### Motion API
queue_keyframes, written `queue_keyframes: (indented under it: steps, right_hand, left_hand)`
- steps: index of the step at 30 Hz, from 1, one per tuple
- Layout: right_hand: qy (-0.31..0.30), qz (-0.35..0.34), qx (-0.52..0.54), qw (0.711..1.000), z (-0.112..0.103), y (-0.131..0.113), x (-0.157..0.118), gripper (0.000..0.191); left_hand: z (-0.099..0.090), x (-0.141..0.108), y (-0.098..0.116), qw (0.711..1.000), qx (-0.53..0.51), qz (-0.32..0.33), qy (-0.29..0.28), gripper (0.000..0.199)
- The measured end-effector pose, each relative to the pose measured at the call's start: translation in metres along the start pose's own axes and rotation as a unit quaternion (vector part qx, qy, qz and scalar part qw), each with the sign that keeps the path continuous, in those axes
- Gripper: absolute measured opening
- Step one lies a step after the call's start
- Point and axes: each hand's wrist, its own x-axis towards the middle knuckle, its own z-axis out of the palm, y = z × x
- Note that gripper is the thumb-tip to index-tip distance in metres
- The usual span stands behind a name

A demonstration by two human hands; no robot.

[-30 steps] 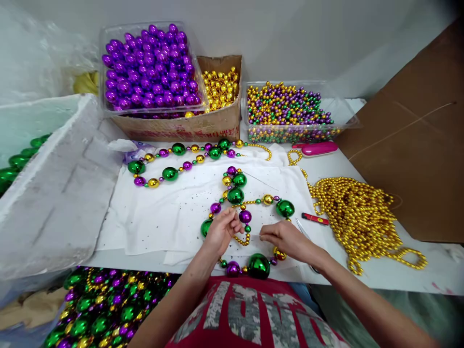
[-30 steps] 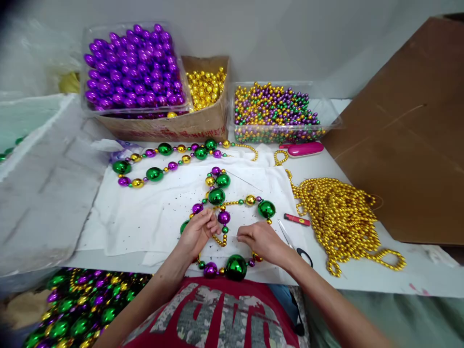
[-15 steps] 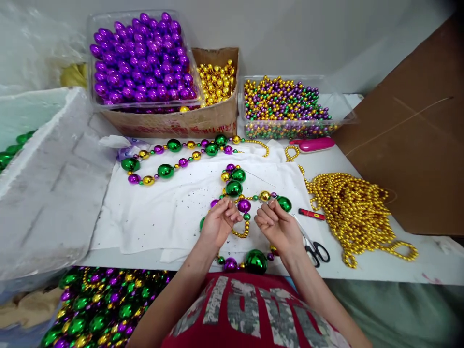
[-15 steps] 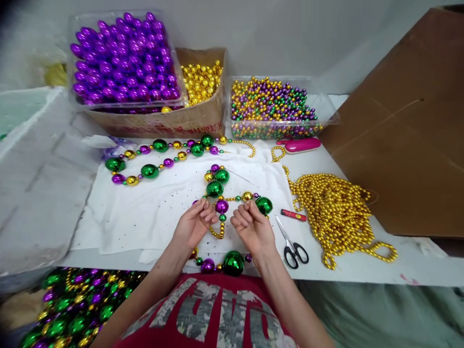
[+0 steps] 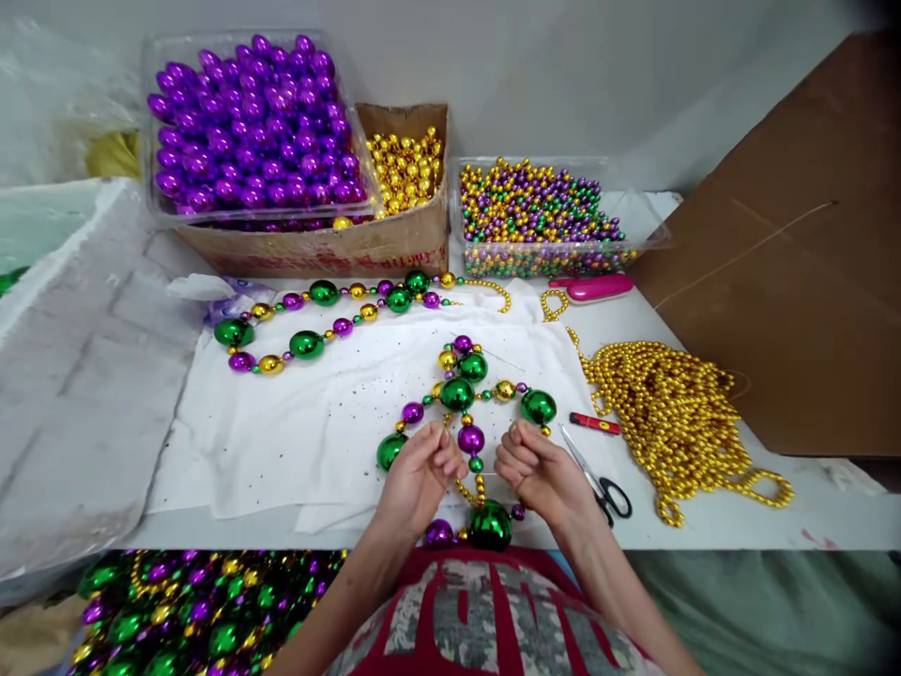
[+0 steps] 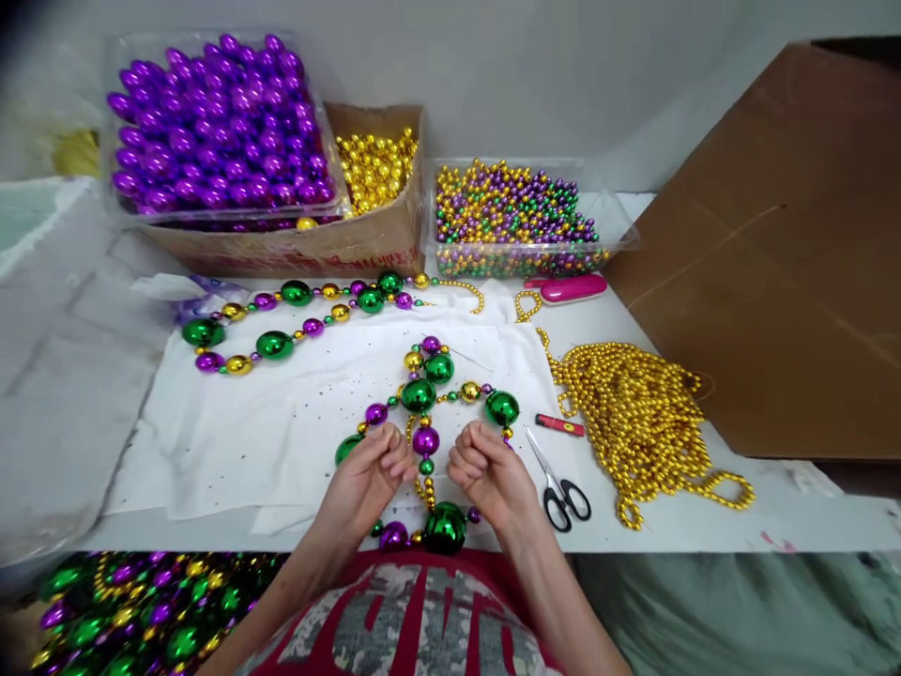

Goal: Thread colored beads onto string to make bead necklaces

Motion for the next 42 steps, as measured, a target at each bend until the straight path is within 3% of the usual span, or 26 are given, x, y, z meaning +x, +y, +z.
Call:
queue_keyframes:
  steps: [3,9,24,28,31,35,38,42]
  right_hand:
    - [-0.006,0.013,-0.014,1.000,-0.003,0.002,-0.007,0.021]
    - [-0.017,-0.014,-0.032,0.999,0.009,-0.010,-0.015,0.024]
    - [0.017,-0.031,-0.070,0.997,-0.016,-0.001,-0.004,0.021]
    - [0.016,-0.027,-0.073,0.997,-0.014,-0.002,-0.002,0.021]
    - [-0.002,-0.012,-0.082,0.997,-0.006,-0.005,-0.004,0.022]
    - [-0.023,0.019,-0.095,0.995,-0.001,-0.006,-0.006,0.023]
    - [-0.019,0.028,-0.083,0.996,-0.002,-0.005,-0.005,0.023]
    - [-0.002,0.018,-0.084,0.996,0.000,-0.009,-0.009,0.023]
  left_hand:
    - [-0.003,-0.007,-0.004,1.000,0.003,-0.008,-0.009,0.023]
    - [0.011,-0.009,0.004,0.999,0.039,0.010,-0.032,0.022]
    - [-0.014,0.013,-0.015,0.998,0.052,0.015,-0.025,0.023]
    - [-0.004,0.006,-0.008,0.989,0.136,0.053,-0.022,0.027]
    - [0.016,-0.011,0.009,0.949,0.294,0.090,-0.062,0.025]
    - [0.038,-0.024,0.035,0.854,0.479,0.087,-0.186,0.021]
    - [0.046,-0.016,0.046,0.801,0.527,0.054,-0.280,0.024]
    - [0.055,-0.002,0.051,0.754,0.550,0.021,-0.358,0.027]
